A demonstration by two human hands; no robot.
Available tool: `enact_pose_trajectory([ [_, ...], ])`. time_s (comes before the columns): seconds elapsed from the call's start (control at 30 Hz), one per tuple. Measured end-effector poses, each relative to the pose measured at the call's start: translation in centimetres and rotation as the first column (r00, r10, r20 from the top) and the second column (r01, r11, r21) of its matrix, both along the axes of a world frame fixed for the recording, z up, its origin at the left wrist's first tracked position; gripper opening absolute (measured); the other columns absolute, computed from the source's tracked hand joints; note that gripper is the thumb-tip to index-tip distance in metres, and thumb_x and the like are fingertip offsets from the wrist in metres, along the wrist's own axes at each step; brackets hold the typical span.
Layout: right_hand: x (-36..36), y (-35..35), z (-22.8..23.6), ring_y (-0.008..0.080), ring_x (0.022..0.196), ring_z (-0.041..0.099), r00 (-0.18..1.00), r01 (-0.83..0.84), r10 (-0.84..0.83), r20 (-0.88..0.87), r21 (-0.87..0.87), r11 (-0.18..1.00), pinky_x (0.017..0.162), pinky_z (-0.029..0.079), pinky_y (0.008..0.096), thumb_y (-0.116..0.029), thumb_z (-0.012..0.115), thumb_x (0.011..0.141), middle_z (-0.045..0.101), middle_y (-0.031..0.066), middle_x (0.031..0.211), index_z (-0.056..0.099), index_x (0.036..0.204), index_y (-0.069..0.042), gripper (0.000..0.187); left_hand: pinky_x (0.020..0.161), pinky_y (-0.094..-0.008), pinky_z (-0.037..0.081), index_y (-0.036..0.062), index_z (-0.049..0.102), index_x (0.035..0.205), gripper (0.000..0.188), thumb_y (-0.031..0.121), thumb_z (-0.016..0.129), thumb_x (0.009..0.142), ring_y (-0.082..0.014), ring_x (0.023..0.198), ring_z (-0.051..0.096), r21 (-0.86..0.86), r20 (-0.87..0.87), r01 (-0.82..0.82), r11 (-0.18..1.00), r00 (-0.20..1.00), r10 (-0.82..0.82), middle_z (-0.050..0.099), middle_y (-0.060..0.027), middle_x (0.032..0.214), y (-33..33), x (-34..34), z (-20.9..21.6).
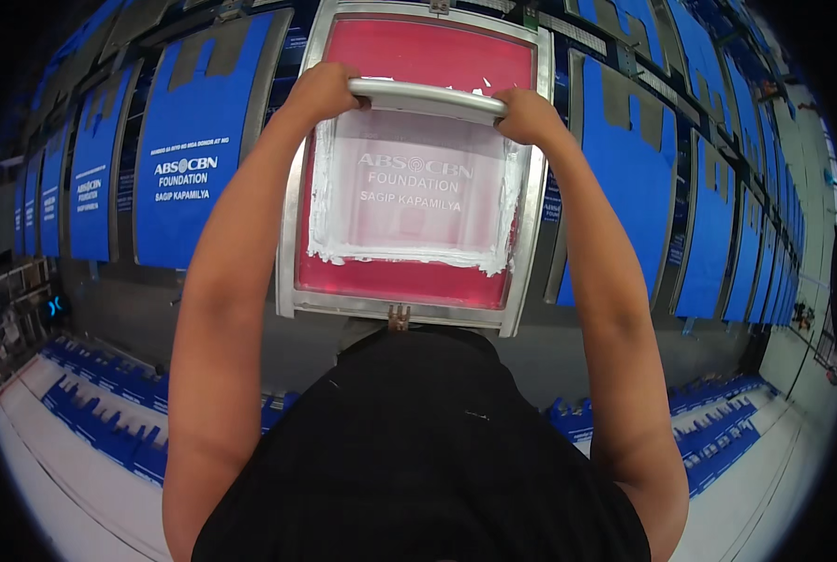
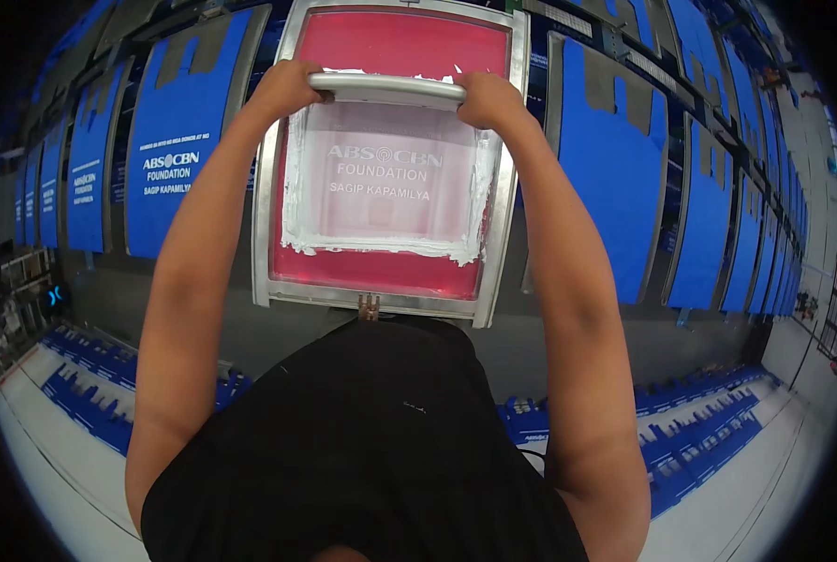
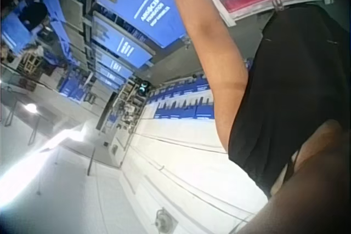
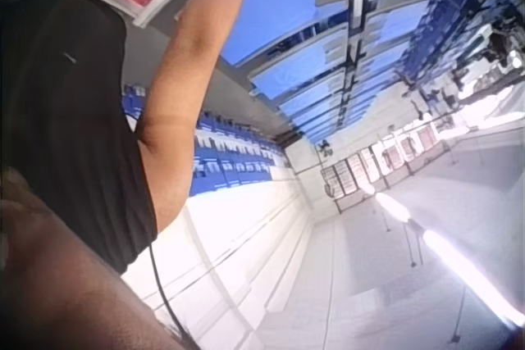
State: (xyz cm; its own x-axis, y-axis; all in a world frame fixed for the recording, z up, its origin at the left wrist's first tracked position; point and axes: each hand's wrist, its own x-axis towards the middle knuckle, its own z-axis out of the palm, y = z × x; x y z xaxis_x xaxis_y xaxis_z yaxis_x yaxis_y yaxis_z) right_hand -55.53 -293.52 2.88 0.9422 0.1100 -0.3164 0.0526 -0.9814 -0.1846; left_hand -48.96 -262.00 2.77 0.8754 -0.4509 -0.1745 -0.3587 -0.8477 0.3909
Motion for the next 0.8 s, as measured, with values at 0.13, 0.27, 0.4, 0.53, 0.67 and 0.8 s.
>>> enact_pose_trajectory([
  [0.13, 2.1, -0.6, 4.1, 0.0327, 0.102, 0.064, 0.999, -0.008, 0.006, 0.054, 0.030, 1.000, 0.090, 0.051, 0.0392, -0.015, 0.059, 0.067, 0.068, 0.0166, 0.107, 0.067, 0.117, -0.012, 0.051, 0.084, -0.0462, 0.049, 0.0053, 0.064, 0.112, 0.051, 0.033, 0.078, 0.072, -0.0364, 0.093, 0.063, -0.197, 0.585, -0.034, 0.980, 0.798, 0.145, 0.068, -0.0162, 0.093, 1.5, -2.5, 2.9],
  [0.27, 4.5, -2.4, 3.0, 0.0348, 0.098, 0.065, 0.998, -0.052, 0.054, -0.030, 0.063, 0.997, 0.089, 0.051, 0.0392, -0.018, 0.067, 0.066, 0.068, 0.0206, 0.102, 0.067, 0.113, -0.008, 0.048, 0.079, -0.0457, 0.049, 0.0044, 0.064, 0.113, 0.040, 0.034, 0.067, 0.086, -0.0338, 0.084, 0.064, -0.260, -0.161, -0.341, 0.903, 0.938, 0.308, 0.068, -0.0164, 0.089, 3.2, -17.1, 4.1],
  [0.4, 5.6, -1.8, -0.2, 0.0356, 0.102, 0.063, 0.993, -0.092, 0.097, -0.071, 0.078, 0.993, 0.091, 0.049, 0.0388, -0.018, 0.074, 0.062, 0.067, 0.0208, 0.108, 0.066, 0.114, -0.006, 0.053, 0.074, -0.0404, 0.049, -0.0002, 0.067, 0.102, 0.047, 0.045, 0.061, 0.089, -0.0261, 0.081, 0.065, -0.050, -0.884, -0.183, 0.982, 0.465, 0.041, 0.068, -0.0171, 0.086, 4.6, -32.6, -2.7],
  [0.53, 5.9, -0.3, 0.2, 0.0355, 0.102, 0.063, 0.981, -0.187, 0.193, -0.022, 0.157, 0.970, 0.091, 0.049, 0.0401, -0.018, 0.073, 0.064, 0.067, 0.0204, 0.107, 0.065, 0.115, -0.006, 0.053, 0.067, -0.0312, 0.046, 0.0000, 0.068, 0.095, 0.045, 0.044, 0.061, 0.092, -0.0119, 0.073, 0.057, -0.304, -0.916, -0.556, 0.773, 0.393, -0.078, 0.064, -0.0052, 0.077, 3.1, -38.7, -9.0],
  [0.67, 4.9, 3.6, 0.0, 0.0359, 0.105, 0.061, 0.984, -0.156, 0.148, 0.103, 0.079, 0.985, 0.093, 0.048, 0.0402, -0.010, 0.060, 0.066, 0.066, 0.0201, 0.109, 0.064, 0.118, -0.008, 0.052, 0.061, -0.0230, 0.043, 0.0036, 0.066, 0.082, 0.040, 0.040, 0.058, 0.095, -0.0051, 0.068, 0.053, -0.418, -0.886, -0.576, 0.703, 0.427, -0.177, 0.061, 0.0006, 0.072, 2.9, -38.8, -8.0],
  [0.8, 2.2, 4.0, 2.4, 0.0338, 0.108, 0.060, 0.996, -0.062, 0.058, 0.064, 0.054, 0.997, 0.094, 0.048, 0.0404, -0.010, 0.057, 0.067, 0.065, 0.0174, 0.114, 0.063, 0.122, -0.013, 0.056, 0.059, -0.0240, 0.044, 0.0041, 0.064, 0.077, 0.042, 0.040, 0.055, 0.097, -0.0080, 0.064, 0.054, -0.400, -0.903, -0.556, 0.729, 0.375, -0.210, 0.060, -0.0002, 0.069, 2.7, -37.5, -4.1],
])
